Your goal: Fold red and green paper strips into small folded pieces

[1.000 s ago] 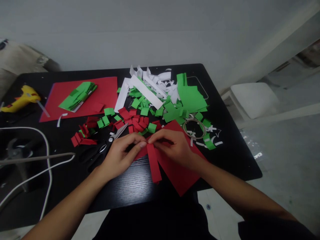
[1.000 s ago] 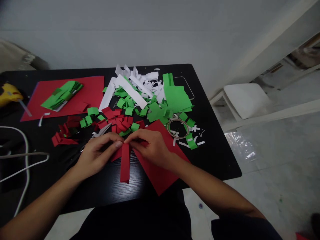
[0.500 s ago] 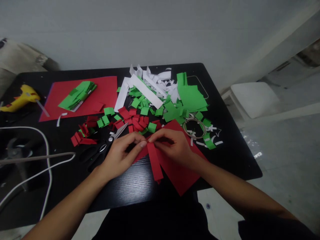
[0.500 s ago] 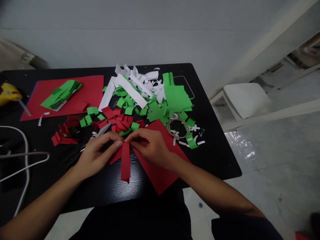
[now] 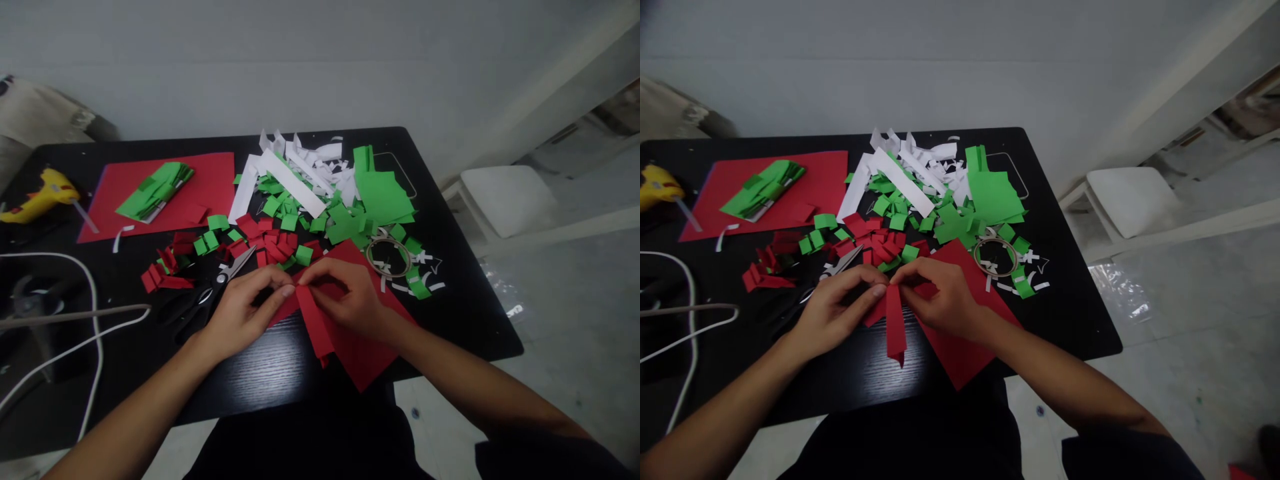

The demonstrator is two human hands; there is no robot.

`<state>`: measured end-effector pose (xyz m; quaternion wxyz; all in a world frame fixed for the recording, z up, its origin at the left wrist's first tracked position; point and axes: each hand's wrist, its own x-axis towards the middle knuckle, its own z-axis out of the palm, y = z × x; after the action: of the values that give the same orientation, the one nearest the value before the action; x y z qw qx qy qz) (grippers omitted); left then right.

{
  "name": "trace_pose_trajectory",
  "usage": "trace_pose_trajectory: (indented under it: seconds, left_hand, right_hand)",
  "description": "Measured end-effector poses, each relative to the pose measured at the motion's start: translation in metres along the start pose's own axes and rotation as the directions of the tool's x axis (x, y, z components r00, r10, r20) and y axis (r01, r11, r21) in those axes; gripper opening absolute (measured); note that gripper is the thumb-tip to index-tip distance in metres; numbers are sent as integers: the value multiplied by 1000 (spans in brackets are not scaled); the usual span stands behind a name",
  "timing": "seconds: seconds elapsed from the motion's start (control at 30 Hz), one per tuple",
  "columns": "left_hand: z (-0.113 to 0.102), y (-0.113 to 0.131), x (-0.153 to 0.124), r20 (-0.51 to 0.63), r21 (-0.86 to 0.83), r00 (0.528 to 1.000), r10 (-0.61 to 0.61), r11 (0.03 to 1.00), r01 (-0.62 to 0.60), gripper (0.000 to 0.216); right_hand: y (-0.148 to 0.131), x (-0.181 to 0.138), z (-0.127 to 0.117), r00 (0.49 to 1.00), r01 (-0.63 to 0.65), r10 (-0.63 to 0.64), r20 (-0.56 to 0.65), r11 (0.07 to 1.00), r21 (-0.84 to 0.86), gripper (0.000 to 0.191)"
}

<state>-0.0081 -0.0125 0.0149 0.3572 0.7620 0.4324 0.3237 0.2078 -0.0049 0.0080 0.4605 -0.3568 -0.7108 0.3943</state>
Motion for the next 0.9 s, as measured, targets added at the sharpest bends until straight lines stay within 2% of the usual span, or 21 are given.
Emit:
trace_pose_trajectory:
  seconds: [0.17, 0.27, 0.5, 0.63, 0.73, 0.83, 0.9]
  left_hand:
    - [-1, -2, -2, 14, 13, 1000, 16, 1000, -16, 13]
    - [-2, -4, -4, 10, 37, 999, 36, 999, -36, 12]
    - [-2, 0, -2, -158, 147, 978, 135, 983, -112, 10]
    - [-3, -1, -4, -215, 144, 963, 164, 980, -135, 15]
    - [-3, -6, -8, -215, 150, 963, 163, 980, -132, 20]
    - [1, -8, -8, -174, 211, 978, 111, 975, -74, 31]
    - [6, -8, -7, -141, 214, 989, 48, 977, -17, 32]
  right_hand:
    - [0, 1, -3, 998, 54, -53, 41, 998, -21, 8]
    - [0, 0, -2, 999, 35, -35, 14, 999, -41, 5]
    - [-1, -1, 3, 996, -57, 52, -78, 997, -56, 7]
    - [3, -1, 7, 972, -189, 194, -133, 981, 55, 6]
    - [9, 1, 9, 918, -332, 357, -171, 930, 155, 10]
    - [13, 3, 11, 871, -425, 458, -180, 884, 194, 17]
    - [14, 4, 12, 859, -449, 489, -152, 862, 234, 19]
